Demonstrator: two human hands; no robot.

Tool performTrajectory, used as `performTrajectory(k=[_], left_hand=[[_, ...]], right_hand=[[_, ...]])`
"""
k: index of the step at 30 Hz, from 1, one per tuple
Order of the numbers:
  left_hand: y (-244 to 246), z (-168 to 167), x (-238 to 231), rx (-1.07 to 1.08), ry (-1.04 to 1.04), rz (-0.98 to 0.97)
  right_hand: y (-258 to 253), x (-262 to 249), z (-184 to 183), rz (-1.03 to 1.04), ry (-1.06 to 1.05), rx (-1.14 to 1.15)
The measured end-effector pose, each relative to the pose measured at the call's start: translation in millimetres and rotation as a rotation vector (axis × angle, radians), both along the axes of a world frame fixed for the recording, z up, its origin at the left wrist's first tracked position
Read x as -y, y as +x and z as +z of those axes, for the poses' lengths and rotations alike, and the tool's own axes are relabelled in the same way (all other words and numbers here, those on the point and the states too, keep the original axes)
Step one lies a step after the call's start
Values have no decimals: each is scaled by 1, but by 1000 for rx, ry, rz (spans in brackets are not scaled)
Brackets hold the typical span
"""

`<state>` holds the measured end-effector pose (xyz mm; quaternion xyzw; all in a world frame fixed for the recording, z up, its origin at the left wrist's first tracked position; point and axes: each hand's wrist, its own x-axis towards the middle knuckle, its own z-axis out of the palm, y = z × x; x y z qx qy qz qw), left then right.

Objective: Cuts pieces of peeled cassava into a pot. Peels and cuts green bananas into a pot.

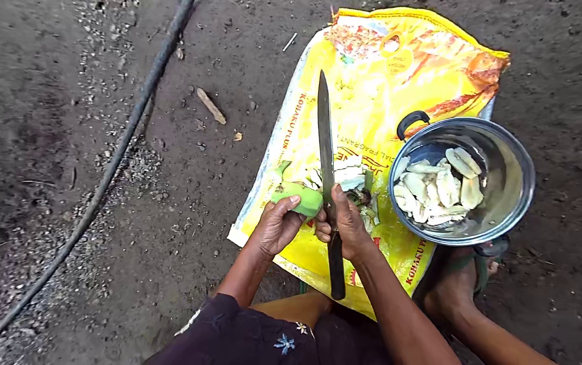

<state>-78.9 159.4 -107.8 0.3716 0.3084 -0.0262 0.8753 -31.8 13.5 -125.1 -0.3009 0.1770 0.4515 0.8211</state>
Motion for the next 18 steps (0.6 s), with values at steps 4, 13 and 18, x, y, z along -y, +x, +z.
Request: performTrajectory(k=[4,13,18], left_hand=[[-5,-6,-12,73,-105,-55],[12,18,-21,-16,5,-180],[50,84,-44,-89,201,-526]], right_hand=[[0,5,-4,79,167,-97],[2,14,30,56,-361,421],[4,26,58,84,-400,842]])
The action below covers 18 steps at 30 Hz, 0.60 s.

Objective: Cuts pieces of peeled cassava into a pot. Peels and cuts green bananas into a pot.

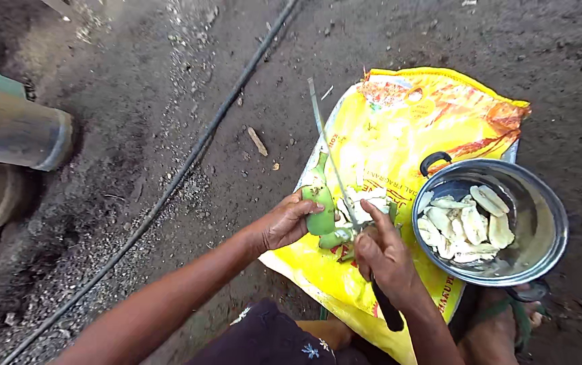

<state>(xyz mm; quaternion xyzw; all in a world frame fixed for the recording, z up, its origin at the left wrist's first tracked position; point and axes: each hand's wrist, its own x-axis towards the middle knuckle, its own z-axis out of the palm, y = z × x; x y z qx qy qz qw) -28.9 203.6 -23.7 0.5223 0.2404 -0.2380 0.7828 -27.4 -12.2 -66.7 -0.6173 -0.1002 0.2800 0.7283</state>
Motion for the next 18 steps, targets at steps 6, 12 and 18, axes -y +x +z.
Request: performTrajectory(k=[6,12,18], left_hand=[[40,42,12,47,70,-92],[37,33,40,48,-157,209],[37,33,38,-32,-172,321]], right_hand=[[-9,-19,22,-150,55,113],[1,-21,18,-214,12,186],[0,-28,11,-186,50,182]])
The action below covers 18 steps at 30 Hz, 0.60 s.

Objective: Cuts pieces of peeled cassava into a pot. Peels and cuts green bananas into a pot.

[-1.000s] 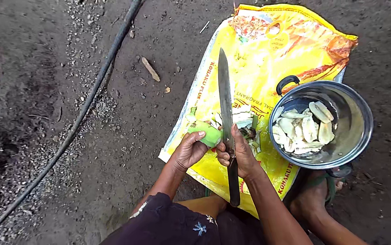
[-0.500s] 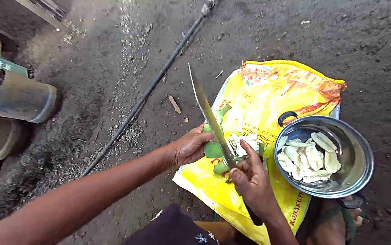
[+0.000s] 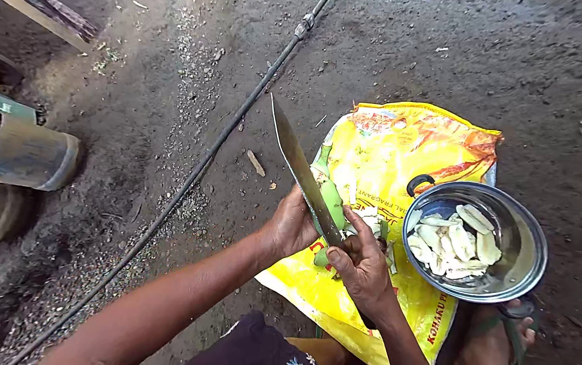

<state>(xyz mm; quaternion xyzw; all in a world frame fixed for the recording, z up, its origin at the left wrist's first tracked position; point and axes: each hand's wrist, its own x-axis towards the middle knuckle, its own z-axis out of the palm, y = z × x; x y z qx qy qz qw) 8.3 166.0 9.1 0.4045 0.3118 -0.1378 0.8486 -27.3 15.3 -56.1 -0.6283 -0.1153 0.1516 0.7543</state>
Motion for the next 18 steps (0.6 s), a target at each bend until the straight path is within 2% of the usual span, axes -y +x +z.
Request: performTrajectory(k=[10,14,18], left_hand=[[-6,-1,-1,-154,157,86],[-8,-6,0,-128,167,96],[-17,-7,8,-175,190,75]], right_hand=[[-6,-11,-11,20,37,1],[-7,-13,-19,-26,6,68],[-2,-7,-22,-35,48,-13]])
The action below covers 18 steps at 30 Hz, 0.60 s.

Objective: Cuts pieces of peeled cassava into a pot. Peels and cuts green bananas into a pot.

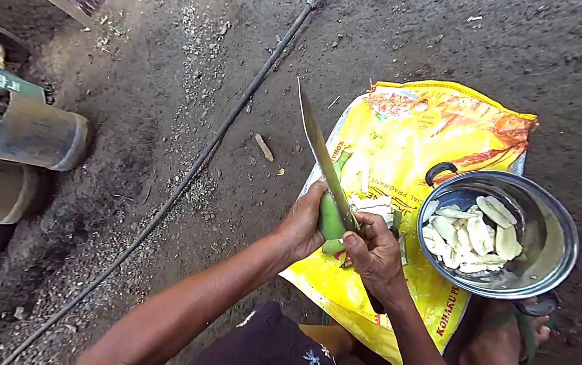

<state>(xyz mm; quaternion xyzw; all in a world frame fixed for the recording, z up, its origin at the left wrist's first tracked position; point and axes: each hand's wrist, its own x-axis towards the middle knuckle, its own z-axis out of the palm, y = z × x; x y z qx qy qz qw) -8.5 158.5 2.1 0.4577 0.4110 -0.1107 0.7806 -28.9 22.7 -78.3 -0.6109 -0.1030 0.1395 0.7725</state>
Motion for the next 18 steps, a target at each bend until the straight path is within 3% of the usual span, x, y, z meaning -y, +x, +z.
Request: performTrajectory(k=[6,11,18], left_hand=[[3,-6,-4,61,11,36],[2,-10,-4,39,33,67],[0,-17,1,36,82,104]], right_hand=[[6,12,0,210,-4,-151],[5,13,-1,268,-61,-146],[-4,5,-5,229,35,-164]])
